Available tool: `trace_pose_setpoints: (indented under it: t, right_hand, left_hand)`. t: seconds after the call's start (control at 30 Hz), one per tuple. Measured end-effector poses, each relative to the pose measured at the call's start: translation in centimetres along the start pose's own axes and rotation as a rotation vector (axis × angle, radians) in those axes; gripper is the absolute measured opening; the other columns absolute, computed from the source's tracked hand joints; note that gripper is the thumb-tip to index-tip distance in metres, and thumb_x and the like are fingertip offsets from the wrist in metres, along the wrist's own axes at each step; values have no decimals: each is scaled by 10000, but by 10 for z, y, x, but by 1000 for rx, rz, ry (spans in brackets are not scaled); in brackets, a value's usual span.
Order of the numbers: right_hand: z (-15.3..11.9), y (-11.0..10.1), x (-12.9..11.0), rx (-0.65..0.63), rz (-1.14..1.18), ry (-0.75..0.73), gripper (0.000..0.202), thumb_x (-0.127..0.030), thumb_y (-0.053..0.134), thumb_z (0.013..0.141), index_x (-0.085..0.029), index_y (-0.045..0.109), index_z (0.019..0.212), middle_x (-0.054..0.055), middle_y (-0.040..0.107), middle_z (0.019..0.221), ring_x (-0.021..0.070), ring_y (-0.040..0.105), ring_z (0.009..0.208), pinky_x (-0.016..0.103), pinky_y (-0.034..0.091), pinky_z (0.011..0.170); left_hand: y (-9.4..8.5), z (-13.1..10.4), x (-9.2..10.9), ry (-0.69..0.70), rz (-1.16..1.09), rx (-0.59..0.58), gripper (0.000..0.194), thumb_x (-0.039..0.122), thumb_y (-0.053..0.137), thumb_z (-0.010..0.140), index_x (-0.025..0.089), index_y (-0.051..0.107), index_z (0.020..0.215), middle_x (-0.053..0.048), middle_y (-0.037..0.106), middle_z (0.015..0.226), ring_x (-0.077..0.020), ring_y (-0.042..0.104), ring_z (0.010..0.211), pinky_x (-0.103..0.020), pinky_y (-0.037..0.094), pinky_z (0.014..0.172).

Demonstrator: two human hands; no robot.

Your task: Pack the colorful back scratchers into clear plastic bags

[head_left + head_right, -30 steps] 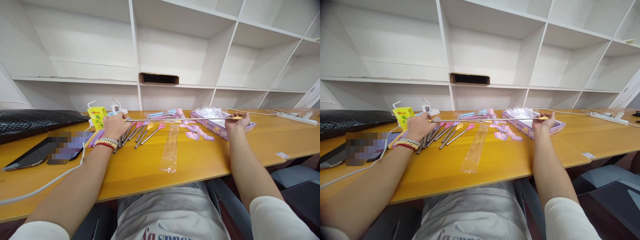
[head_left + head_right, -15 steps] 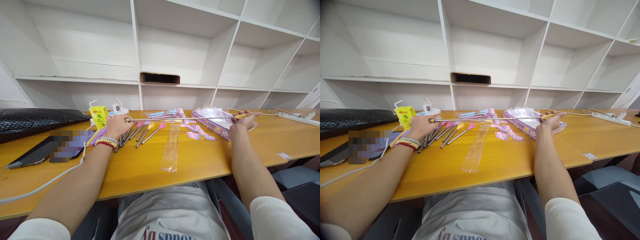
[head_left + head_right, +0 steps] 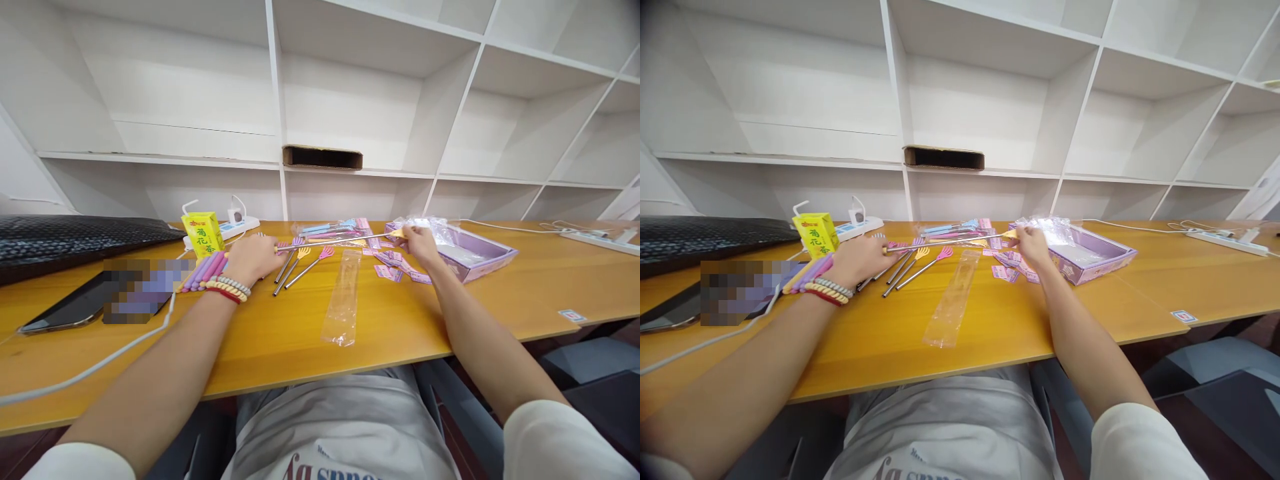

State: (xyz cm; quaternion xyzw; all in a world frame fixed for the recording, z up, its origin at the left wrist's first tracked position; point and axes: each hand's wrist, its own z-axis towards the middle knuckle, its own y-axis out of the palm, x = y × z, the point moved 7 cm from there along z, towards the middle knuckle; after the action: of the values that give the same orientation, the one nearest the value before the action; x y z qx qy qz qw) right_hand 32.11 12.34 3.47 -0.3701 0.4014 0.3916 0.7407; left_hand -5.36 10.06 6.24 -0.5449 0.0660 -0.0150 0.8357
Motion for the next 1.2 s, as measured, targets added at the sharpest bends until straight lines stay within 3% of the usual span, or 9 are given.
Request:
trace_pose_setpoints:
  t: [0.1, 0.23, 0.43, 0.57, 0.73, 0.8, 0.9, 1.07, 1.2]
  right_hand:
    - [-17, 44, -14, -256, -132, -73, 412, -501, 499, 807, -147, 518, 596, 45, 614, 496, 60, 355, 336, 210, 248, 356]
    - [-34, 65, -26, -310, -72, -112, 469, -563, 422, 831, -167, 468, 583, 44, 615, 505, 58, 341, 334, 212, 233, 355]
    - [-69, 109, -42, -602, -27, -247, 541, -595, 410, 831, -162, 515, 524, 16, 554, 450, 65, 343, 353, 221, 232, 368]
    - [-73, 114, -46, -593, 58, -238, 531, -611, 401, 827, -179, 519, 542, 13, 571, 470, 68, 328, 346, 231, 221, 362]
    - [-70, 110, -52, -610, 184, -188, 433, -597, 547, 748, -179, 537, 633, 22, 630, 555, 77, 409, 374, 223, 288, 370]
    - [-63, 105, -49, -563, 246, -141, 424, -591, 588, 719, -176, 535, 649, 18, 623, 549, 74, 424, 378, 215, 304, 370]
    - [-41, 83, -38, -396, 349, -59, 420, -569, 653, 669, -176, 507, 639, -10, 565, 486, 61, 395, 348, 195, 255, 329]
    - [4, 1, -7, 97, 559, 12, 394, -424, 696, 688, -191, 396, 586, -90, 378, 391, 28, 260, 316, 165, 183, 302]
    - [24, -59, 16, 353, 603, 61, 378, -340, 579, 815, -214, 301, 593, -119, 195, 378, 38, 141, 315, 174, 130, 291]
  left_hand:
    - [-3, -9, 25, 56, -5, -3, 491, 544, 383, 776, 181, 675, 934, -152, 667, 847, -315, 618, 834, -376, 436, 698]
    - [-8, -18, 40, 25, 2, 10, 426, 457, 396, 800, 153, 664, 929, -158, 661, 831, -310, 622, 814, -379, 447, 689]
    - [-9, -39, 82, 187, -30, 32, 306, 308, 413, 822, 130, 648, 907, -172, 644, 774, -286, 633, 764, -363, 447, 646]
    - [-10, -45, 88, 194, -50, 67, 293, 300, 411, 840, 128, 642, 891, -184, 632, 725, -285, 636, 727, -364, 432, 622]
    - [-8, -40, 94, 327, -148, 99, 446, 480, 338, 881, 172, 603, 1065, -152, 656, 799, -286, 633, 791, -356, 422, 658]
    - [-6, -36, 94, 384, -169, 116, 449, 479, 289, 902, 215, 595, 1098, -124, 670, 857, -266, 631, 824, -337, 415, 668]
    - [-2, -24, 78, 333, -152, 128, 445, 469, 277, 909, 227, 622, 1052, -98, 679, 873, -248, 629, 822, -323, 405, 676]
    - [0, -2, 28, 205, -118, 218, 396, 406, 318, 899, 201, 649, 972, -88, 671, 890, -243, 610, 858, -323, 391, 689]
    - [1, 8, 2, 233, -88, 285, 351, 320, 338, 881, 181, 657, 929, -95, 659, 933, -237, 580, 916, -337, 379, 776]
